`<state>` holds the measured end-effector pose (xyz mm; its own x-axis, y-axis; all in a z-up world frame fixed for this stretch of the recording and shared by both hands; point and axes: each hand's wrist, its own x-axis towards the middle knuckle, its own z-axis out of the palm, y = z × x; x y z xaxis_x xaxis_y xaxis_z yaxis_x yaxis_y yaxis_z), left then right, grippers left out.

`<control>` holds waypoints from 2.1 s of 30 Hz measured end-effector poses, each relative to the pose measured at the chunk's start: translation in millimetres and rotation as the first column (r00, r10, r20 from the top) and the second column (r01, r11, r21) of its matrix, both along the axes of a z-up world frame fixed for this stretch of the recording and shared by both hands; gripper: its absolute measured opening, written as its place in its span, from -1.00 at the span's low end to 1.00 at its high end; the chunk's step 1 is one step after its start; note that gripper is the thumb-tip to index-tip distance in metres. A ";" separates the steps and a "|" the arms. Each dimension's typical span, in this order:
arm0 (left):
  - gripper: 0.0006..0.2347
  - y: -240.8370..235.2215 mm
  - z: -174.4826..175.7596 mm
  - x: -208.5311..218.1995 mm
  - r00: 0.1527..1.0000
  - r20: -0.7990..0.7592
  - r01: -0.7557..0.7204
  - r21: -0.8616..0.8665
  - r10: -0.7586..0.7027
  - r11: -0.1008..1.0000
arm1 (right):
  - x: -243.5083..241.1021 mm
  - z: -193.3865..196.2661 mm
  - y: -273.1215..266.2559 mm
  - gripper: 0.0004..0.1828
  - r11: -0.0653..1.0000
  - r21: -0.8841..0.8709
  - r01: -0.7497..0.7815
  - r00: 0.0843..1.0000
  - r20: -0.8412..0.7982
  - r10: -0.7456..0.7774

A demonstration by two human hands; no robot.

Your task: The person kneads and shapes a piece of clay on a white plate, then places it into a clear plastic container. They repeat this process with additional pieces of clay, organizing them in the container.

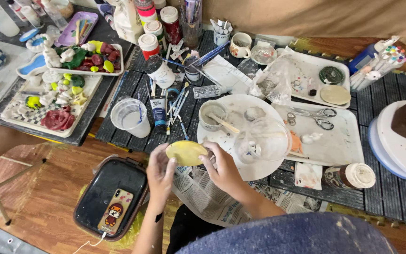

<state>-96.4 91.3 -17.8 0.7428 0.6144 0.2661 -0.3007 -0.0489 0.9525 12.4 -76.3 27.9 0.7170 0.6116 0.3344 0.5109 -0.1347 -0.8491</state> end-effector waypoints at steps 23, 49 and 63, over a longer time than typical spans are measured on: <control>-0.89 -20.6 63.2 23.2 0.931 0.013 -0.235 0.787 0.365 0.570 | 0.4 17.9 -54.2 -0.64 0.999 -0.011 0.042 0.945 0.324 -0.036; -0.86 19.7 12.6 -17.7 0.982 -0.179 0.080 0.674 0.057 0.735 | 3.3 27.3 -63.8 -0.63 0.998 0.041 0.046 0.927 0.371 -0.058; -0.14 120.2 -6.6 65.3 0.841 0.039 -0.515 0.364 0.540 0.776 | 3.3 53.7 -44.2 -0.68 0.997 -0.014 0.077 0.959 0.273 -0.071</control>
